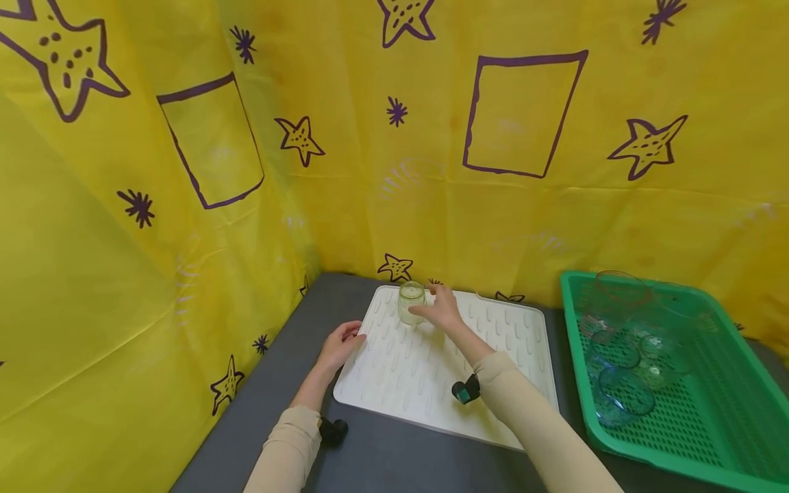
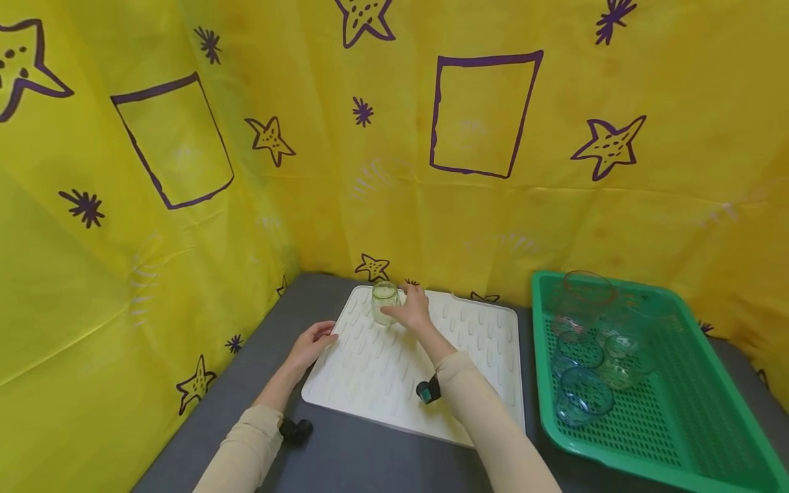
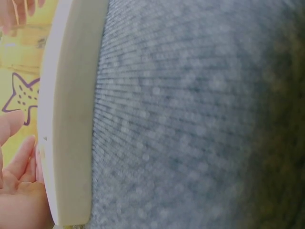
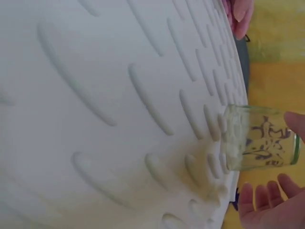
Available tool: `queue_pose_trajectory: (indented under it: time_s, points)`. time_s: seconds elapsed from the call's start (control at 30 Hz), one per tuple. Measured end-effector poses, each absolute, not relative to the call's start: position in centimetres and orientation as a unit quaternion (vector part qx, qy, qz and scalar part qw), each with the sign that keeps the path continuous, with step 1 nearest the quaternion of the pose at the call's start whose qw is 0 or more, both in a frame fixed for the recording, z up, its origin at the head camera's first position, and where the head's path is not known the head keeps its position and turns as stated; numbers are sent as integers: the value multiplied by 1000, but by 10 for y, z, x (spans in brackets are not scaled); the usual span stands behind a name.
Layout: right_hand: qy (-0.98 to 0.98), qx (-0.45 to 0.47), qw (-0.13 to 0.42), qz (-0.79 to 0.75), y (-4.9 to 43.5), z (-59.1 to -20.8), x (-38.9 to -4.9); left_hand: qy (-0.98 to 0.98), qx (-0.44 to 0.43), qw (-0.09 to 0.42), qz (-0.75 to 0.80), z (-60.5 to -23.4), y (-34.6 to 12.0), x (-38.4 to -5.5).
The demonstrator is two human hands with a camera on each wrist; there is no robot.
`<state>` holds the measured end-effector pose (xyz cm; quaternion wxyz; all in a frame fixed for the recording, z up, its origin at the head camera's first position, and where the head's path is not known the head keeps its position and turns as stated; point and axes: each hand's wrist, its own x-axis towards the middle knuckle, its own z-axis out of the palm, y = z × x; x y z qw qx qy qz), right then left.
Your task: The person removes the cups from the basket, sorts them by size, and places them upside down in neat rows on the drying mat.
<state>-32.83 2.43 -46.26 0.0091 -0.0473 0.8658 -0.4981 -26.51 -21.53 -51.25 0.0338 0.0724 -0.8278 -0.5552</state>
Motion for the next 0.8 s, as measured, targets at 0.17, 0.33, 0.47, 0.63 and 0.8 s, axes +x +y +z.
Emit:
queue_pose_trajectory:
  time_s: [0.17,0.33,0.47,0.63,0.8]
  points:
    - [845,-19,21,-534,35,-457,-311,-826,73,23,-559,-512,-214,-265]
    - [814,17,42,-579,49,-447,-292,-828,76,23,-556,-512,-215,-266]
    - [797,37,55,-600,65,-439,-275,-827,78,18,-556,-512,-214,-267]
    - [789,44,77,-608,88,-425,-248,-827,74,9,-557,-512,-216,-266]
    - [805,26,88,-586,116,-413,-223,-828,70,3,-557,-512,-218,-266]
